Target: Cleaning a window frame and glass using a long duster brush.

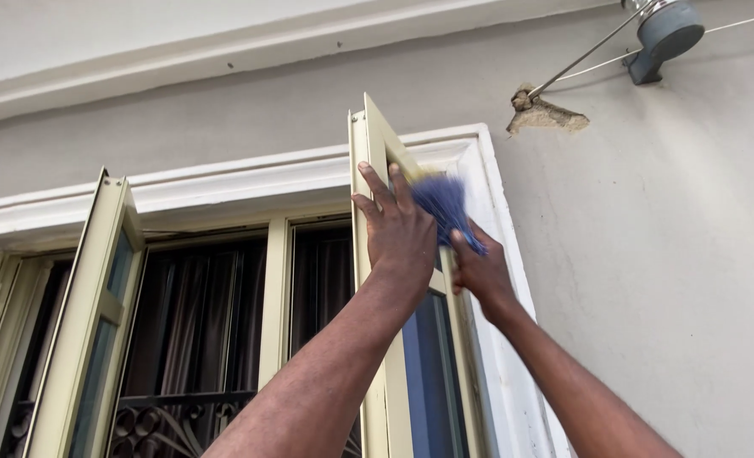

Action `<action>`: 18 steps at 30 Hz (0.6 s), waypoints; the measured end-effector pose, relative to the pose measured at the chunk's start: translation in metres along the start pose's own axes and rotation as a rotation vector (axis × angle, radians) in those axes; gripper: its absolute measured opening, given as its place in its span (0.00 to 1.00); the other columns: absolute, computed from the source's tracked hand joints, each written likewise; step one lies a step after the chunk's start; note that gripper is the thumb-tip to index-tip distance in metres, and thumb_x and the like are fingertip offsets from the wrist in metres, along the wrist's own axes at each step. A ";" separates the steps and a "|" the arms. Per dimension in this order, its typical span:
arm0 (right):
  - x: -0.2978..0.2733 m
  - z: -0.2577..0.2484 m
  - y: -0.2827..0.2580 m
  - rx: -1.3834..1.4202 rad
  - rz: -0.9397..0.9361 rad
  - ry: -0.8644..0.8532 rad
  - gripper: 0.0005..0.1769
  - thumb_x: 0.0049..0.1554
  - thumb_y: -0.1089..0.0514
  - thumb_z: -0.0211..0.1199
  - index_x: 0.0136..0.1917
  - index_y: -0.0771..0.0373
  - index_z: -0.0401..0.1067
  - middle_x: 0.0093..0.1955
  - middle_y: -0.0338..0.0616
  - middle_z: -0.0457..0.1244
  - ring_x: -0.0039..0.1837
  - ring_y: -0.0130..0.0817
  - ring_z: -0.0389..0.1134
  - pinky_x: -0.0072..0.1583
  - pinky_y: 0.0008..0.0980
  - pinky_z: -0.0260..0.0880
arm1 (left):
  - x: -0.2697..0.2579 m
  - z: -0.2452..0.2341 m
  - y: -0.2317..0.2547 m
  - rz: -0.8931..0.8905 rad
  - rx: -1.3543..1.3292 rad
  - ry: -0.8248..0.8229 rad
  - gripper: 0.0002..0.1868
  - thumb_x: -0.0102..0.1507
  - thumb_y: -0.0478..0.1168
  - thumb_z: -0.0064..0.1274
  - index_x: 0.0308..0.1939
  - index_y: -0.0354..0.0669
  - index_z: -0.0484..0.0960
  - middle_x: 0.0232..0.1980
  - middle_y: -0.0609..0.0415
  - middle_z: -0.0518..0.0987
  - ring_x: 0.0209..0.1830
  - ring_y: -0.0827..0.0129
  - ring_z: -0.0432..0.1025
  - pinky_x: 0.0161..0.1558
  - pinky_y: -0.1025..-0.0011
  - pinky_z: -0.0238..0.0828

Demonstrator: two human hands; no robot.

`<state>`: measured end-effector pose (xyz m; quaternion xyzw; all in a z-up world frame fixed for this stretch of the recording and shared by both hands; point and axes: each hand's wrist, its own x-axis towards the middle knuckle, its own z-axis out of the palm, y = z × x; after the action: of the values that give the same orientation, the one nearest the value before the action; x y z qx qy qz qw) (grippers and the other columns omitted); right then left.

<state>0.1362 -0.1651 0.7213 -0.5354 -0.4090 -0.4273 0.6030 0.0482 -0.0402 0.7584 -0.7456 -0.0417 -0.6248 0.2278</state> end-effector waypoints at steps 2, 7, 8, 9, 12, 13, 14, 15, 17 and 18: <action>0.013 -0.026 0.046 -0.401 0.348 0.053 0.31 0.65 0.49 0.51 0.79 0.54 0.55 0.28 0.40 0.59 0.27 0.27 0.60 0.31 0.32 0.68 | 0.002 0.003 -0.001 0.021 -0.001 0.002 0.26 0.55 0.46 0.69 0.53 0.36 0.85 0.81 0.27 0.48 0.74 0.13 0.39 0.63 0.25 0.52; -0.031 -0.030 0.018 -0.194 0.408 0.024 0.27 0.64 0.51 0.54 0.75 0.58 0.66 0.30 0.37 0.52 0.28 0.26 0.54 0.30 0.32 0.61 | 0.002 0.005 0.010 -0.020 0.073 0.087 0.26 0.56 0.47 0.68 0.55 0.39 0.84 0.78 0.28 0.53 0.73 0.14 0.43 0.62 0.23 0.54; -0.044 -0.026 0.003 -0.138 0.381 0.006 0.27 0.63 0.52 0.54 0.74 0.56 0.67 0.30 0.35 0.51 0.28 0.26 0.53 0.29 0.31 0.59 | 0.000 0.003 0.012 -0.017 0.090 0.082 0.30 0.55 0.47 0.69 0.58 0.39 0.82 0.77 0.29 0.54 0.72 0.13 0.44 0.61 0.22 0.55; -0.052 -0.023 -0.019 -0.147 0.379 -0.007 0.27 0.63 0.52 0.54 0.74 0.56 0.67 0.30 0.35 0.51 0.28 0.26 0.53 0.29 0.31 0.59 | -0.001 0.000 0.012 -0.031 0.086 0.078 0.30 0.55 0.47 0.69 0.58 0.39 0.82 0.77 0.29 0.54 0.72 0.13 0.44 0.61 0.22 0.55; -0.066 -0.012 -0.056 -0.099 0.272 0.008 0.29 0.62 0.49 0.55 0.75 0.54 0.65 0.29 0.36 0.50 0.27 0.27 0.52 0.27 0.31 0.57 | -0.005 0.001 0.012 -0.073 0.066 0.062 0.35 0.56 0.51 0.66 0.61 0.33 0.78 0.71 0.20 0.61 0.74 0.15 0.46 0.59 0.27 0.59; -0.062 -0.010 -0.054 -0.078 0.214 0.012 0.29 0.63 0.48 0.54 0.75 0.56 0.64 0.28 0.36 0.50 0.27 0.26 0.52 0.27 0.31 0.57 | -0.004 0.006 0.012 -0.084 0.089 0.103 0.33 0.57 0.49 0.66 0.61 0.33 0.80 0.71 0.21 0.63 0.74 0.17 0.48 0.59 0.31 0.60; -0.061 -0.013 -0.052 -0.064 0.163 0.030 0.29 0.63 0.48 0.54 0.75 0.58 0.64 0.28 0.36 0.50 0.27 0.26 0.52 0.27 0.31 0.56 | -0.004 0.010 0.018 -0.084 0.101 0.143 0.30 0.58 0.48 0.66 0.60 0.32 0.81 0.70 0.23 0.65 0.73 0.20 0.49 0.60 0.35 0.62; -0.055 -0.024 -0.034 -0.071 0.173 0.036 0.29 0.63 0.48 0.54 0.75 0.58 0.64 0.28 0.36 0.50 0.27 0.26 0.52 0.27 0.31 0.56 | -0.011 0.008 0.019 -0.076 0.092 0.137 0.30 0.58 0.48 0.66 0.60 0.32 0.81 0.70 0.23 0.65 0.73 0.20 0.49 0.60 0.35 0.62; -0.042 -0.038 0.001 0.057 0.279 0.049 0.30 0.65 0.46 0.52 0.73 0.67 0.57 0.30 0.36 0.50 0.29 0.26 0.52 0.30 0.30 0.59 | -0.024 0.004 0.013 -0.068 0.114 0.137 0.29 0.60 0.50 0.64 0.58 0.34 0.83 0.69 0.22 0.67 0.74 0.20 0.50 0.63 0.36 0.61; -0.037 -0.048 0.024 0.059 0.286 0.048 0.30 0.65 0.46 0.52 0.73 0.67 0.57 0.30 0.36 0.50 0.29 0.26 0.52 0.30 0.30 0.59 | -0.034 0.004 0.013 -0.065 0.116 0.130 0.29 0.60 0.50 0.64 0.58 0.34 0.83 0.69 0.22 0.67 0.74 0.20 0.50 0.63 0.36 0.61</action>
<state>0.1491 -0.2088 0.6742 -0.5600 -0.3263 -0.3375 0.6827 0.0491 -0.0427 0.7223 -0.6875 -0.0872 -0.6754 0.2521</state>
